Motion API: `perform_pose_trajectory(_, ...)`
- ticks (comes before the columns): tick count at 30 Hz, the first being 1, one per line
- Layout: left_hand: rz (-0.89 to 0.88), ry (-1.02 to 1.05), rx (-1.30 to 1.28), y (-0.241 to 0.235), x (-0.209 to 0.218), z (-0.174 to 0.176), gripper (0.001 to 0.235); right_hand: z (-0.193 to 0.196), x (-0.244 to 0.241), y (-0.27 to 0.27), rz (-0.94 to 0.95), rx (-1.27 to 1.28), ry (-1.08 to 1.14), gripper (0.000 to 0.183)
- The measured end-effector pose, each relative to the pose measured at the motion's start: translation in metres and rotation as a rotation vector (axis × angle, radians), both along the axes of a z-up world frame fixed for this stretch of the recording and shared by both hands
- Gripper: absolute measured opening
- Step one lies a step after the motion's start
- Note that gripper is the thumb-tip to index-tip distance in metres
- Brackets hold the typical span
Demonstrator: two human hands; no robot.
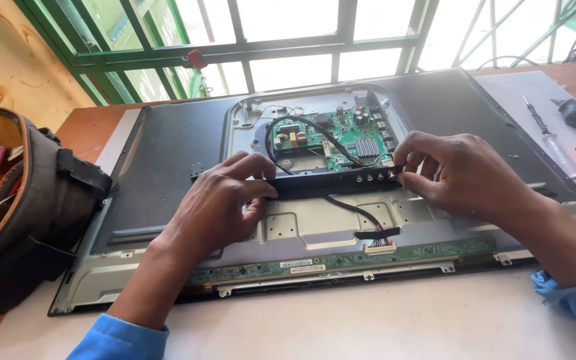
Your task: The person works on the back of a disassembled television, connecting wires to the circuit board and securing a black plastic cover. They use a hot glue gun to apply adhesive to a small metal bracket and attach it to the cover, then reposition the cover over the board.
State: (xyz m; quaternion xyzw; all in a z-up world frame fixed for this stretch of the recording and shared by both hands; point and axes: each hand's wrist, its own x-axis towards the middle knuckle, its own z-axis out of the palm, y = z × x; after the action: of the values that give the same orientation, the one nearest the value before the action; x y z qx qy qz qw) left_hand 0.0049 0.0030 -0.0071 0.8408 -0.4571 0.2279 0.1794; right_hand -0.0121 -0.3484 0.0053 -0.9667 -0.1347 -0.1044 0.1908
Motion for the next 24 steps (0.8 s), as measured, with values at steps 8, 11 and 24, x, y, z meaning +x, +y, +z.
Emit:
perform_pose_trajectory(8, 0.001, 0.057, 0.051, 0.003, -0.004, 0.008, 0.025, -0.005, 0.004, -0.006, 0.034, -0.032, -0.05, 0.016)
perform_pose_trajectory(11, 0.019, 0.166, -0.008, 0.008, -0.005, 0.006, 0.031, -0.005, 0.005, -0.006, 0.035, -0.028, -0.059, 0.016)
perform_pose_trajectory(24, 0.149, 0.367, -0.142, 0.003, -0.004, 0.003, 0.025, -0.018, 0.017, -0.019, 0.055, -0.011, -0.033, 0.019)
